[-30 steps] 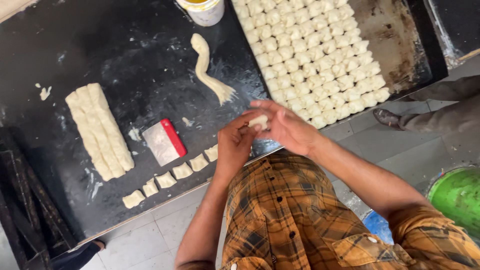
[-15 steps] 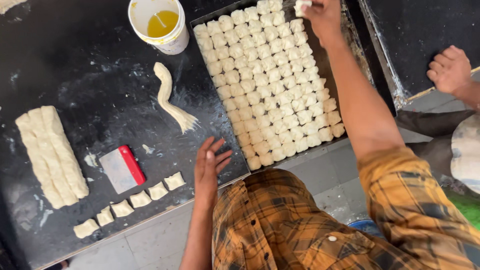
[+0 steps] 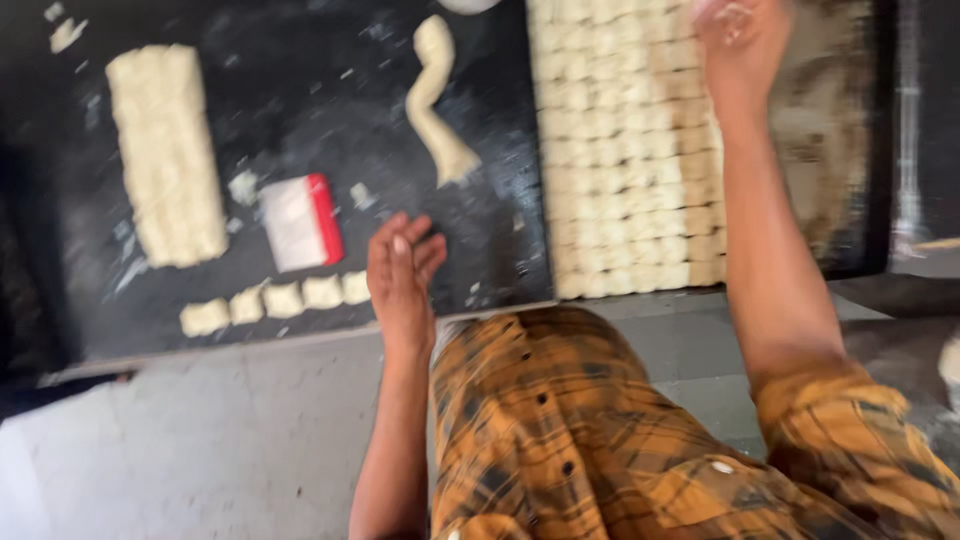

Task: The person cuts long strips of dough into smaller pieces using a bench scraper and then rolls each piece by hand into small rounds, placing them onto a large baking tray.

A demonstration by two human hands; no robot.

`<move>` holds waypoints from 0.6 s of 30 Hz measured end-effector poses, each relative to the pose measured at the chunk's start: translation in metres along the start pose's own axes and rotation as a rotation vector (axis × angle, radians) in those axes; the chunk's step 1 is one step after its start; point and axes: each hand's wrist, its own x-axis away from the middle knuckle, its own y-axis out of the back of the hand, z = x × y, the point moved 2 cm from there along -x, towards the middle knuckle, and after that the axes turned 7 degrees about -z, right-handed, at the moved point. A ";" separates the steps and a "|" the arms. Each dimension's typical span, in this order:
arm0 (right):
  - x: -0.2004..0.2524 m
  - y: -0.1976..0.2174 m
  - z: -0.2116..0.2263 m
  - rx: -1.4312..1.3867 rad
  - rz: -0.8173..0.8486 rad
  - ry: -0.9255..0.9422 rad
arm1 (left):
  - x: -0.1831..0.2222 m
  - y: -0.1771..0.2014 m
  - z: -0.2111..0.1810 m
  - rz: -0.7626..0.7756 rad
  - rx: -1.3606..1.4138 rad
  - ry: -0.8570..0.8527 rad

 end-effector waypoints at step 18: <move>0.245 -0.287 0.173 -0.277 0.680 -0.894 | -0.016 0.116 0.023 0.154 -0.019 0.210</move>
